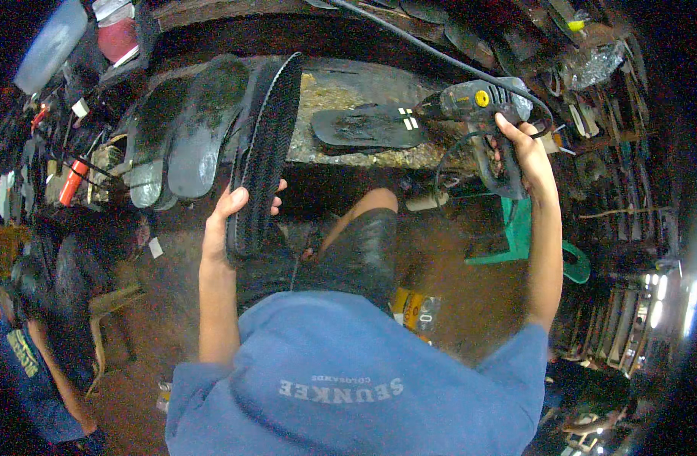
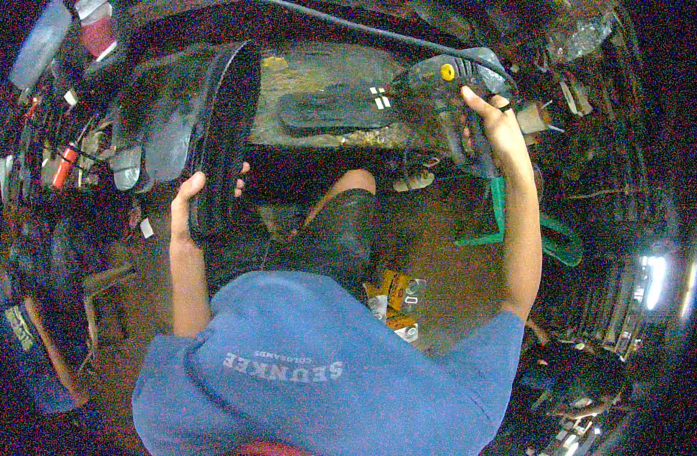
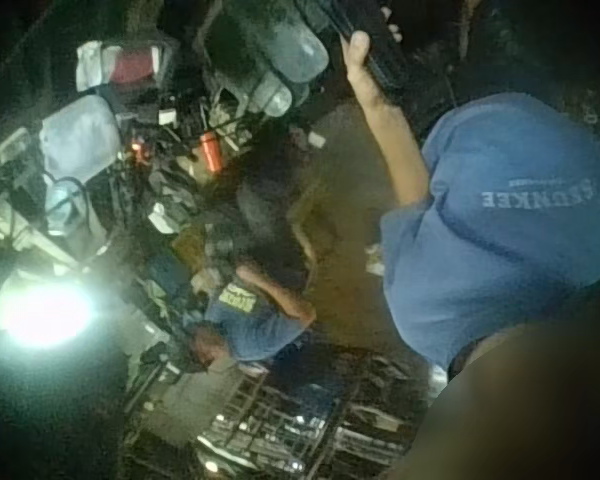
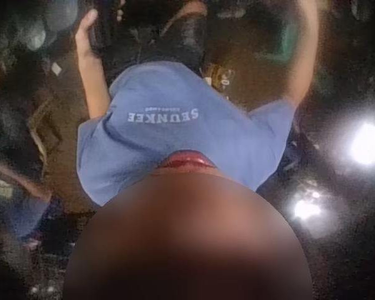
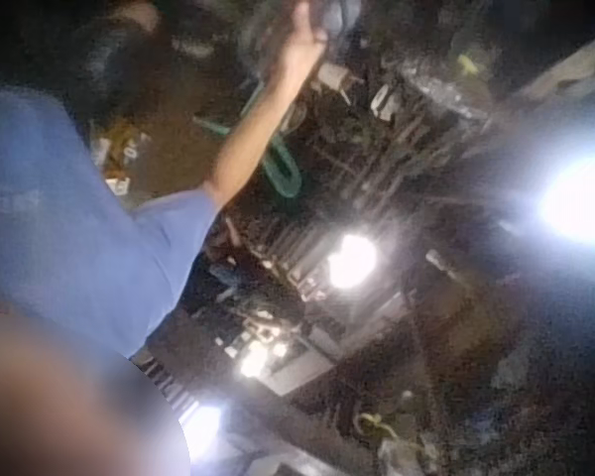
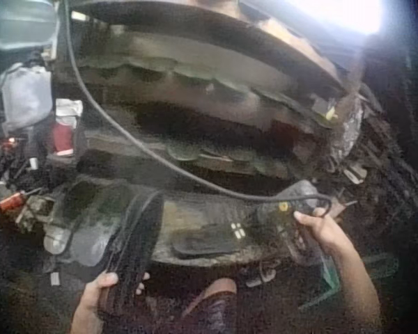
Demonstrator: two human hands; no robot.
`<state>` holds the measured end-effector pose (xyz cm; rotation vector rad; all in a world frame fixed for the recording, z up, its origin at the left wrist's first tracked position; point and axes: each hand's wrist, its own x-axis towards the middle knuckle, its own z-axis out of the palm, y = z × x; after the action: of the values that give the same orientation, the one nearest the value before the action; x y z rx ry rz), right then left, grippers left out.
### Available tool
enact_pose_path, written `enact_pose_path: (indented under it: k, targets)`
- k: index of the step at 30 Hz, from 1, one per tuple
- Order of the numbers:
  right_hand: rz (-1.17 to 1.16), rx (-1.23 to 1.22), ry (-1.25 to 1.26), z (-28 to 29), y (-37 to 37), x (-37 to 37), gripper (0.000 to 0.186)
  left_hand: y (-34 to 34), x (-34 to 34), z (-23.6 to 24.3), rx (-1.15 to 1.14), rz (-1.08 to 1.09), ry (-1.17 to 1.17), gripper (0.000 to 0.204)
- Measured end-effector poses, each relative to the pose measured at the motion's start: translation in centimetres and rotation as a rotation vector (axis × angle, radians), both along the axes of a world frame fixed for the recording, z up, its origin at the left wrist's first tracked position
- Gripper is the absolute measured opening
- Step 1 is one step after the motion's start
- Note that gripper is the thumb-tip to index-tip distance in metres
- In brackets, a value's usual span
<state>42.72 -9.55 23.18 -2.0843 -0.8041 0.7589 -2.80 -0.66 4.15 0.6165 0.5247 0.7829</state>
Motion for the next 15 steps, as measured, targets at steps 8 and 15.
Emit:
enact_pose_path:
  k: [8,15]
  targets:
    - [0.043,0.032,0.037,0.5,1.2,-5.1,0.036,0.1,-0.8,0.7,0.074,0.036,0.037,0.07]
    - [0.295,-0.04,0.057,1.4,2.6,-8.5,0.04,0.1,-1.6,0.7,0.09,0.068,0.044,0.067]
